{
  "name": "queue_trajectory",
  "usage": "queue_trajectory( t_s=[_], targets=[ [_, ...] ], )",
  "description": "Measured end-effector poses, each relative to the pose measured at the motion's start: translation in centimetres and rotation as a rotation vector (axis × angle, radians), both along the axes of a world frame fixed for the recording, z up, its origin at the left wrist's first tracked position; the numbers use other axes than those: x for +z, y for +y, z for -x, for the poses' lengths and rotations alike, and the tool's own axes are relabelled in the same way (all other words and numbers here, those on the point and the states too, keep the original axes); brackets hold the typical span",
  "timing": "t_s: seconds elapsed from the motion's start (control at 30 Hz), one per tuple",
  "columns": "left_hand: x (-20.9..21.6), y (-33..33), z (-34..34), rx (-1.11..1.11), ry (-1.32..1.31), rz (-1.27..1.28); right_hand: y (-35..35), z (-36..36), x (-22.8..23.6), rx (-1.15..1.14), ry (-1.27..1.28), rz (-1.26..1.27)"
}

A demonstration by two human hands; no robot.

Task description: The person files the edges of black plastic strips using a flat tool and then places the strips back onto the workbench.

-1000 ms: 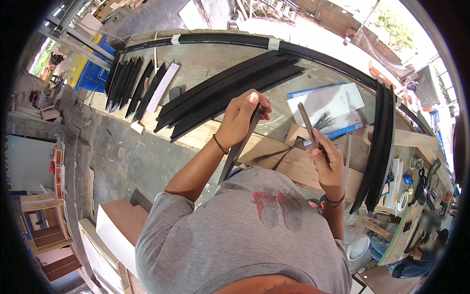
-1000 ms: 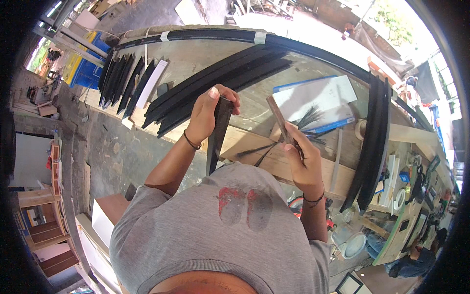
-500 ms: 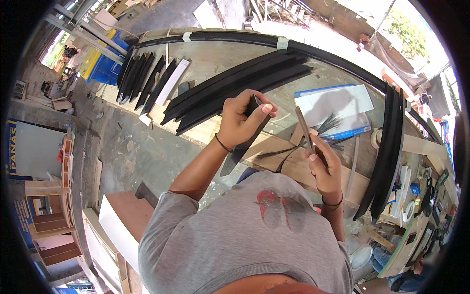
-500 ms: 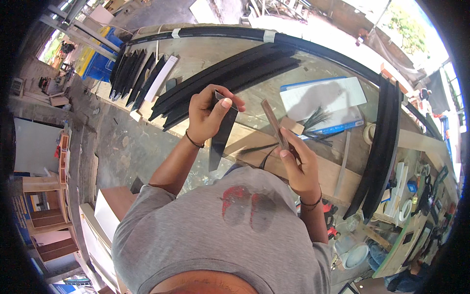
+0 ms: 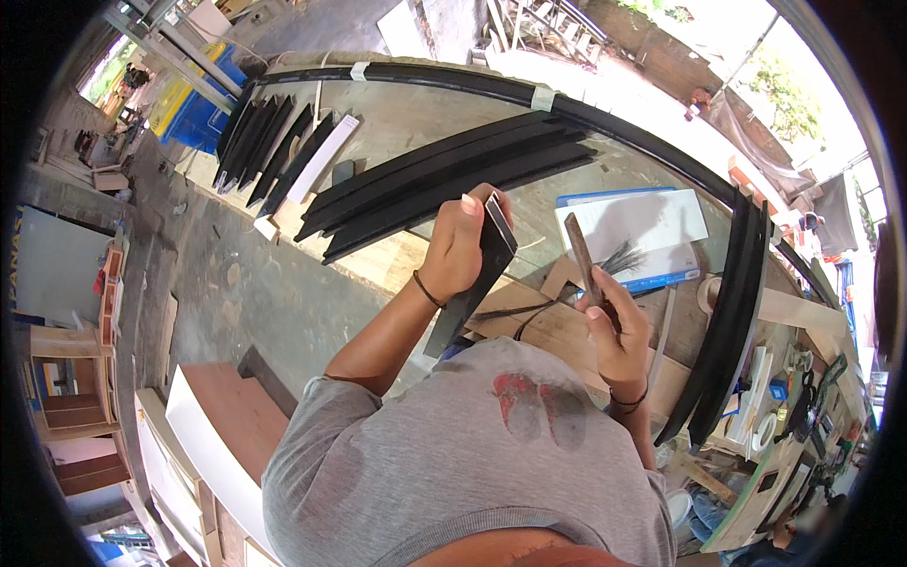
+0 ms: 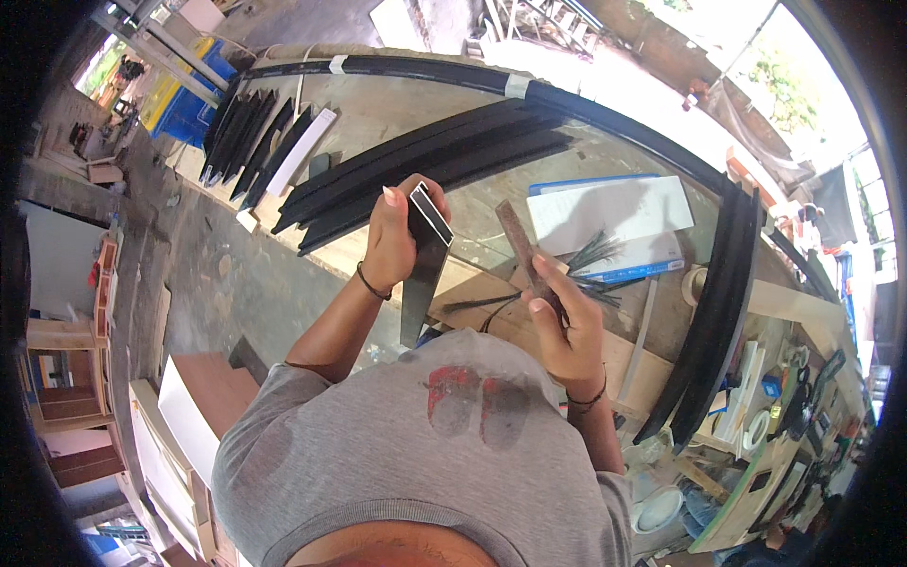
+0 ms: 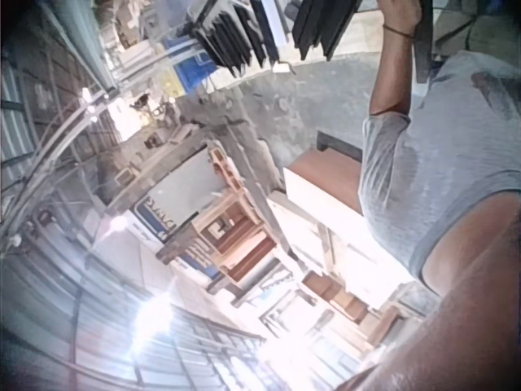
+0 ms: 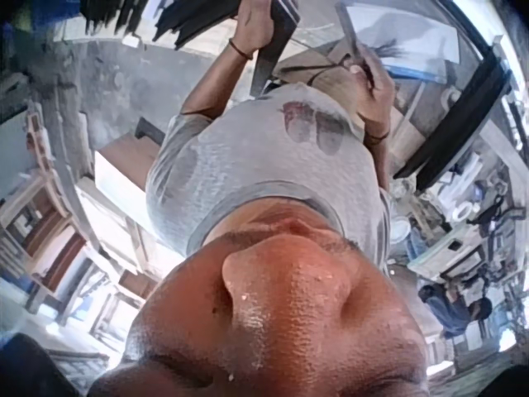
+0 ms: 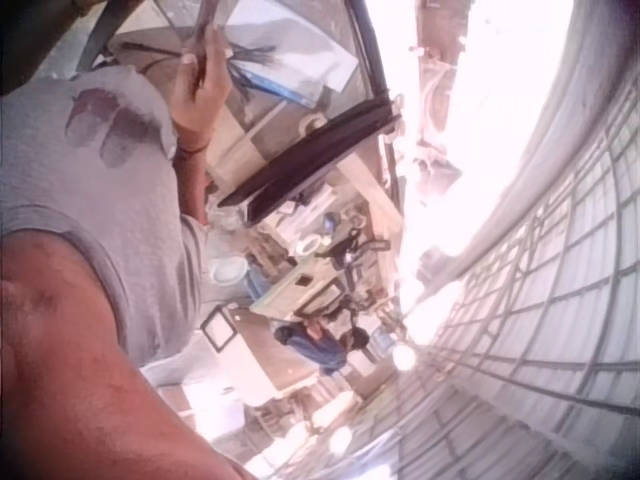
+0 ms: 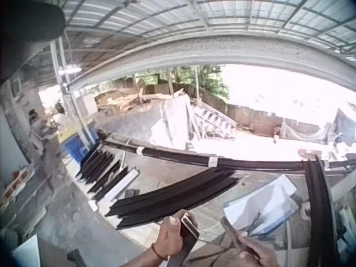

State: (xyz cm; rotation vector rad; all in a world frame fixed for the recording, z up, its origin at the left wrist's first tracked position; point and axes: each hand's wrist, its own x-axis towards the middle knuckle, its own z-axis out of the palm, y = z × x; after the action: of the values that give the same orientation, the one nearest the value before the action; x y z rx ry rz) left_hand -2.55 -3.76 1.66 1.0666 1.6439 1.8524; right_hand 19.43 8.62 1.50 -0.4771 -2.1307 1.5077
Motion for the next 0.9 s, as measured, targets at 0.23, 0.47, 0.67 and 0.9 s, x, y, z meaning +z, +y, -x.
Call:
queue_trajectory(
  t_s=[0.23,0.47,0.67,0.9],
  targets=[
    [0.5,-0.1,0.0,0.113,0.067,-0.028,-1.2,1.7,-0.9,0.03,-0.021,-0.031],
    [0.8,0.6,-0.4,0.087,-0.018,-0.13,-2.2,3.3,-0.3,0.08,0.032,-0.031],
    [1.2,1.2,-1.9,0.076,-0.08,-0.252,-3.3,4.7,1.4,0.125,0.101,-0.166],
    [0.8,1.7,-1.6,0.141,0.104,-0.273,-2.3,4.9,2.1,0.146,0.118,0.133]
  ],
)
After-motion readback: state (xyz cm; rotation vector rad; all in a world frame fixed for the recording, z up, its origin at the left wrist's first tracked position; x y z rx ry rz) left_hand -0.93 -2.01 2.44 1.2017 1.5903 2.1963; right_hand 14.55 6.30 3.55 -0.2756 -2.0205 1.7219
